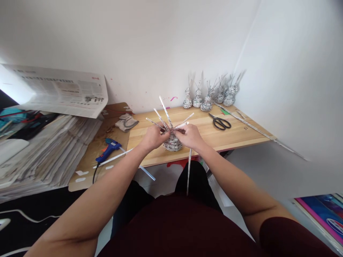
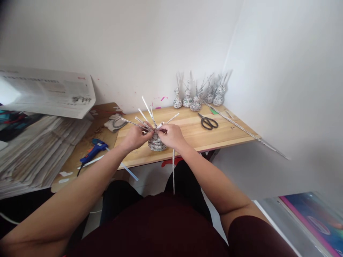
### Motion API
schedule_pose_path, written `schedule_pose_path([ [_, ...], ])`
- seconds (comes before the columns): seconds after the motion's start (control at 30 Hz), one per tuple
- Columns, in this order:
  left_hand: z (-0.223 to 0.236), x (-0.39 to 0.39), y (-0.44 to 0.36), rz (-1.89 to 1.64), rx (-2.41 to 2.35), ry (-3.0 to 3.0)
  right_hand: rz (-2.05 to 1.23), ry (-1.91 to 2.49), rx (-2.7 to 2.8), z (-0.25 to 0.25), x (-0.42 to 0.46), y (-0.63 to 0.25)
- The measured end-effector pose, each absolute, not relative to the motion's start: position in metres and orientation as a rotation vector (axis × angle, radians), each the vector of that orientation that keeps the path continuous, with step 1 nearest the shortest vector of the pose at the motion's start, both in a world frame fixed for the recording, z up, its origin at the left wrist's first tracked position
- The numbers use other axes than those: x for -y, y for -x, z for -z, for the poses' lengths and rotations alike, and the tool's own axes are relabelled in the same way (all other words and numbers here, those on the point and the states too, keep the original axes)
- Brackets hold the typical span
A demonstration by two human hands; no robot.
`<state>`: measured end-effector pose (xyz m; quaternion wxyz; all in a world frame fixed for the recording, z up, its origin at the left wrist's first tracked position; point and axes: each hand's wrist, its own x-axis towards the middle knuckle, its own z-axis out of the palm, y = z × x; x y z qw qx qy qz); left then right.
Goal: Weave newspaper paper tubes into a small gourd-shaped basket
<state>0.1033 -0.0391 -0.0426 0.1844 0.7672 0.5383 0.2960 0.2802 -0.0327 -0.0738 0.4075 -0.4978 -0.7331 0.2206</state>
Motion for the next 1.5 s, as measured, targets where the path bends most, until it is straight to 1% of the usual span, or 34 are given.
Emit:
schedule_pose_path([
  [0.2,0.045,0.037,-0.102,-0.841,-1.471,-2.206,-0.687,1.189,1.764,0.076,0.034,-0.282],
  [0.4,0.047,0.036,-0.103,-0.871,-1.420,-2.234,-0.648,1.224,1.807,0.073,0.031,-0.282],
  [0.57,0.043,0.040,-0.105,-0.842,-1.488,-2.232,-0.686,1.227,1.829,0.072,0.028,-0.282],
  [0.87,0.038,0.031,-0.094,-0.785,-1.411,-2.184,-0.690,1.183,1.922,0.070,0.026,-0.281],
  [1.1,0.043,0.029,-0.103,-0.890,-1.485,-2.186,-0.621,1.222,1.971,0.067,0.027,-0.281],
  [1.27,0.048,0.027,-0.105,-0.937,-1.433,-2.184,-0.748,1.195,1.864,0.070,0.026,-0.280],
  [1.37,0.046,0.027,-0.108,-0.933,-1.427,-2.120,-0.782,1.228,1.808,0.072,0.025,-0.280],
  [1.5,0.037,0.030,-0.109,-0.921,-1.363,-1.863,-0.830,1.186,1.797,0.075,0.024,-0.282],
])
